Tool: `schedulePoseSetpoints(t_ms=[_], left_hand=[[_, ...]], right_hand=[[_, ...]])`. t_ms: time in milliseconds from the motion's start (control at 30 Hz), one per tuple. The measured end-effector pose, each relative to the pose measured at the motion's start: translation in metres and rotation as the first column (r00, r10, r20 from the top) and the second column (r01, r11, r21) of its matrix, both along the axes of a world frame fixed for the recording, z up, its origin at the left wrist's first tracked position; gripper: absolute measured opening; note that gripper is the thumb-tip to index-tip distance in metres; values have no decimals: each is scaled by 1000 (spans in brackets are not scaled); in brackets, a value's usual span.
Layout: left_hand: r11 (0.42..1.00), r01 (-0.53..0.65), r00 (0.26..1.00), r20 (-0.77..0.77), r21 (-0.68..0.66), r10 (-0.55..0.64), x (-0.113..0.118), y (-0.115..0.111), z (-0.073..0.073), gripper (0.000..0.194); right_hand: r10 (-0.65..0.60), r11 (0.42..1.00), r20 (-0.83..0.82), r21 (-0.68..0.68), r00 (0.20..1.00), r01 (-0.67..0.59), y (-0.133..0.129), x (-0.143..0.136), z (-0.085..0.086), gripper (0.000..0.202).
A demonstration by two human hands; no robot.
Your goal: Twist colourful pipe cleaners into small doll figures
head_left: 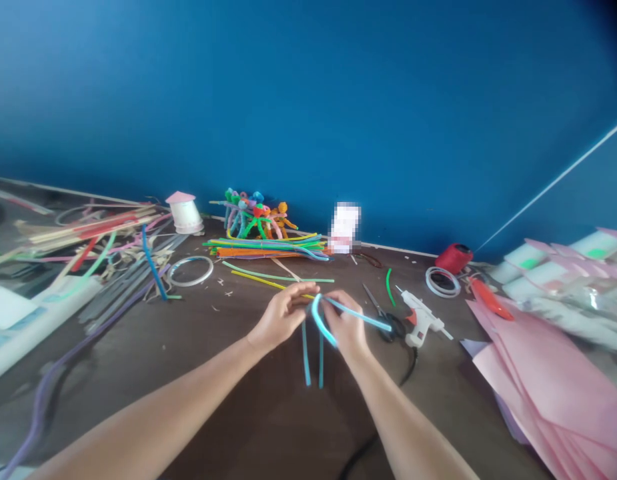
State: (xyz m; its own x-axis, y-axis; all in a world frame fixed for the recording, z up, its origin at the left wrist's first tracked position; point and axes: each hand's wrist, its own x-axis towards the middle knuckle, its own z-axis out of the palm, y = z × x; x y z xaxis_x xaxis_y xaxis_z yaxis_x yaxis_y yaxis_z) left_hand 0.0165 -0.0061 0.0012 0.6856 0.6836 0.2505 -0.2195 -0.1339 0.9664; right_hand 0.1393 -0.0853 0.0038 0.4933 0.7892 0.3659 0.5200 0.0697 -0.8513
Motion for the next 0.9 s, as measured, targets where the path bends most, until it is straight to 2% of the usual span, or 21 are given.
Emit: schedulePoseSetpoints(t_ms=[33,100,167,200,300,467,633,700,800,900], left_hand=[[986,62,998,16,-156,-61,0,1,1,37],[906,173,985,53,-387,-165,-2,2,3,38],[839,252,966,69,-483,-251,-3,1,5,45],[825,280,956,68,-491,-284,-4,1,5,49],[838,317,942,42,-444,-334,-5,-2,6,53],[890,294,952,27,-347,-304,-5,-6,7,50],[961,247,969,17,-123,-247,-5,-8,12,53],[971,231,973,8,-61,-231,-5,-9,16,49],[970,239,971,-14,-43,-240,-6,-12,22,44],[961,274,962,-12,-29,-274,-5,-14,25,49]], right_hand=[[-12,1000,51,24,999,11,-2,0,2,12],[-45,997,141,64,989,36,-5,0,6,12],[-74,993,234,111,969,49,-8,0,8,12],[-79,990,277,137,958,42,-9,-1,10,12],[-57,981,374,196,926,-19,-11,-3,12,13],[-10,971,416,220,909,-90,-13,-6,13,14],[43,969,418,204,907,-140,-15,-10,13,21],[53,960,421,229,906,-163,-16,-11,14,23],[51,943,426,277,903,-184,-18,-12,16,25],[26,938,423,303,906,-169,-19,-10,17,25]])
